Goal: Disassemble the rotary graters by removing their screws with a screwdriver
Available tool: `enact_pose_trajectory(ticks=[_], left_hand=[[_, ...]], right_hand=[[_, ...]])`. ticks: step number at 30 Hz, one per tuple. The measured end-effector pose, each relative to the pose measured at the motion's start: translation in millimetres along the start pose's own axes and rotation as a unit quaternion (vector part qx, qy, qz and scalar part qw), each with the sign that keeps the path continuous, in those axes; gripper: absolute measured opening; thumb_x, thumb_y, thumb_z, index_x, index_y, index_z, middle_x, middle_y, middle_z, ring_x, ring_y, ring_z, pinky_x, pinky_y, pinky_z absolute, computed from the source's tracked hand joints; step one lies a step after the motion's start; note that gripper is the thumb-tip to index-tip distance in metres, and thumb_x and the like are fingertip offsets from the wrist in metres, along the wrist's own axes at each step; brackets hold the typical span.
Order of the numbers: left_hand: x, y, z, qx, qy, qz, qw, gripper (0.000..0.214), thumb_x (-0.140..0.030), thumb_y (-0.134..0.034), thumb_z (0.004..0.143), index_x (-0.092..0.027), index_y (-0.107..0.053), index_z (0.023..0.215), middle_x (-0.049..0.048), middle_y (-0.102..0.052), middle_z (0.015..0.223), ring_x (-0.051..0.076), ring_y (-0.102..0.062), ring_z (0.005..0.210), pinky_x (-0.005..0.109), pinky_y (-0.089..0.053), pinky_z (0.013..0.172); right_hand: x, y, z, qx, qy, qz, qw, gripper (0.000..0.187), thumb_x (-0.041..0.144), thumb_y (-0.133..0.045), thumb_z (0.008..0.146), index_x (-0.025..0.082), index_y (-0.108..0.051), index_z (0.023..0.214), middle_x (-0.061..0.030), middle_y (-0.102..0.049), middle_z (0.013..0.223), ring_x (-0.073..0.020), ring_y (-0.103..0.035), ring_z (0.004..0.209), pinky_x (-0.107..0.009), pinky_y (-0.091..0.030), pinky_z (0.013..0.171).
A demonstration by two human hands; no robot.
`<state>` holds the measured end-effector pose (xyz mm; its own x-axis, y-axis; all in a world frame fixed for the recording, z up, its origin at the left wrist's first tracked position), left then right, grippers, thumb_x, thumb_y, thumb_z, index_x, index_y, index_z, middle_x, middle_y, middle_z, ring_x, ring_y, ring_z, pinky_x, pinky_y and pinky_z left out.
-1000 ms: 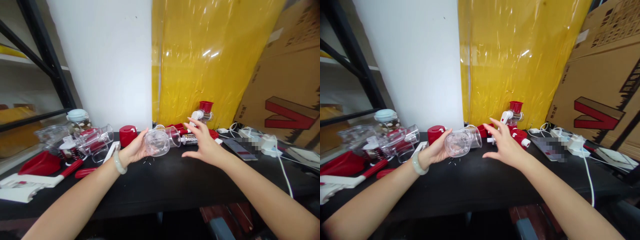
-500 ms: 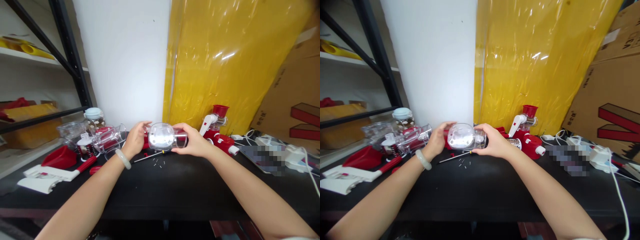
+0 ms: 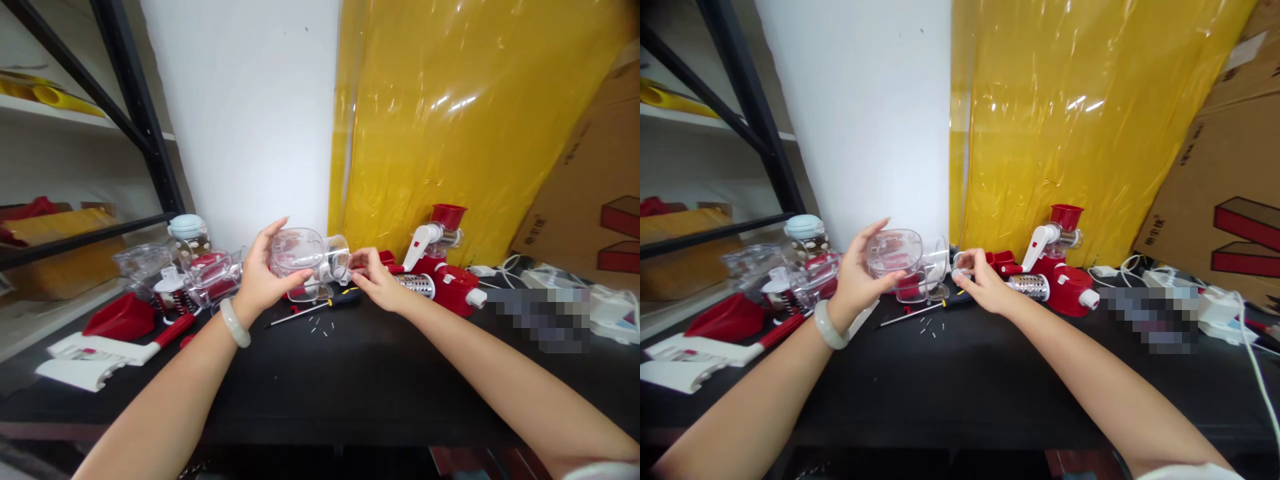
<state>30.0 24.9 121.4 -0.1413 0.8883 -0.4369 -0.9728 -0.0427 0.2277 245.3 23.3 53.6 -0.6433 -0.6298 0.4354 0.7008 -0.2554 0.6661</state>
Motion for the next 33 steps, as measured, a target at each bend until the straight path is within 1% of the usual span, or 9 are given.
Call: enact_pose_trajectory(ticks=[2, 4, 7, 11, 15, 19, 24, 29, 33], left_hand=[[-2, 5.5, 0, -0.024, -0.016, 0.006, 1.0, 0.087, -0.053, -0.083, 0.068, -0.022, -0.047, 0.141, 0.0122, -0.062, 0.13, 0.029, -0.065, 0.114, 0.048, -0.052, 0.102], [-6, 10.4, -2, -0.047, -0.039, 0.036, 0.997, 0.087, -0.055, -0.082, 0.069, -0.022, -0.046, 0.141, 0.0115, -0.063, 0.126, 0.029, -0.065, 0.113, 0.048, -0.052, 0.101], [-17, 12.0, -5, -0.06, -0.095, 0.117, 0.987, 0.09, -0.056, -0.085, 0.063, -0.023, -0.049, 0.139, 0.01, -0.064, 0.122, 0.03, -0.064, 0.112, 0.048, -0.051, 0.101], [-32, -5.1, -11, -0.001, -0.169, 0.187, 0.968, 0.096, -0.054, -0.088, 0.059, -0.023, -0.049, 0.14, 0.0099, -0.067, 0.117, 0.03, -0.065, 0.106, 0.046, -0.052, 0.097], [-38, -20.4, -19, 0.047, -0.196, 0.176, 0.964, 0.097, -0.054, -0.089, 0.059, -0.023, -0.049, 0.141, 0.0121, -0.067, 0.121, 0.03, -0.065, 0.105, 0.045, -0.052, 0.095], [-38, -25.3, -22, 0.057, -0.201, 0.176, 0.962, 0.093, -0.052, -0.089, 0.06, -0.023, -0.05, 0.138, 0.0119, -0.067, 0.119, 0.03, -0.066, 0.106, 0.045, -0.052, 0.095], [-41, -23.2, -20, 0.048, -0.212, 0.201, 0.955, 0.088, -0.052, -0.089, 0.061, -0.023, -0.051, 0.135, 0.0116, -0.067, 0.116, 0.029, -0.066, 0.103, 0.045, -0.054, 0.092], [-40, -18.8, -16, 0.036, -0.21, 0.205, 0.955, 0.084, -0.05, -0.088, 0.062, -0.021, -0.05, 0.131, 0.0112, -0.066, 0.113, 0.029, -0.066, 0.102, 0.044, -0.055, 0.089], [-36, -14.7, -15, 0.02, -0.197, 0.195, 0.961, 0.082, -0.045, -0.088, 0.062, -0.02, -0.05, 0.13, 0.0109, -0.065, 0.114, 0.029, -0.066, 0.103, 0.044, -0.055, 0.09]], right_hand=[[-12, -13, -13, 0.04, -0.007, -0.043, 0.998, 0.024, 0.035, -0.043, 0.101, 0.02, -0.049, 0.118, -0.0126, -0.063, 0.11, -0.023, -0.063, 0.104, -0.046, -0.054, 0.091], [-16, -28, -24, 0.077, -0.001, -0.081, 0.994, 0.016, 0.024, -0.051, 0.097, 0.019, -0.058, 0.111, -0.013, -0.066, 0.111, -0.0253, -0.062, 0.107, -0.048, -0.051, 0.096], [-20, -45, -33, 0.111, 0.006, -0.138, 0.984, 0.033, 0.014, -0.058, 0.09, 0.02, -0.06, 0.123, -0.015, -0.064, 0.126, -0.0278, -0.057, 0.121, -0.051, -0.046, 0.103], [-25, -57, -36, 0.133, 0.002, -0.197, 0.971, 0.042, 0.013, -0.059, 0.09, 0.02, -0.059, 0.131, -0.0153, -0.064, 0.123, -0.0291, -0.057, 0.117, -0.051, -0.047, 0.1], [-25, -58, -37, 0.144, 0.0, -0.236, 0.961, 0.032, 0.014, -0.058, 0.092, 0.016, -0.065, 0.123, -0.0159, -0.063, 0.116, -0.0296, -0.057, 0.111, -0.048, -0.049, 0.094], [-23, -56, -38, 0.152, 0.004, -0.256, 0.955, 0.024, 0.016, -0.054, 0.095, 0.016, -0.065, 0.115, -0.0133, -0.065, 0.111, -0.0268, -0.059, 0.101, -0.045, -0.051, 0.088], [-17, -29, -32, 0.132, 0.018, -0.268, 0.954, 0.027, 0.01, -0.047, 0.095, 0.018, -0.064, 0.114, -0.0134, -0.065, 0.112, -0.0256, -0.058, 0.101, -0.043, -0.05, 0.09], [-2, 25, -27, 0.102, 0.016, -0.268, 0.958, 0.03, 0.004, -0.044, 0.091, 0.021, -0.061, 0.109, -0.0119, -0.061, 0.111, -0.0261, -0.056, 0.102, -0.044, -0.052, 0.088], [15, 68, -46, 0.068, 0.029, -0.258, 0.963, 0.029, 0.007, -0.044, 0.092, 0.023, -0.058, 0.112, -0.0122, -0.059, 0.117, -0.0272, -0.056, 0.109, -0.046, -0.051, 0.093]])
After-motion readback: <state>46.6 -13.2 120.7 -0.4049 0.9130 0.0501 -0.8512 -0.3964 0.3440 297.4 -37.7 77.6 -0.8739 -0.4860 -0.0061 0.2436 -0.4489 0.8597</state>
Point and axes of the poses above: each hand's wrist, its own z-axis towards the middle knuckle, its own y-axis out of the back of the hand, x = y × z, the point moved 10 cm from there along z, towards the middle knuckle
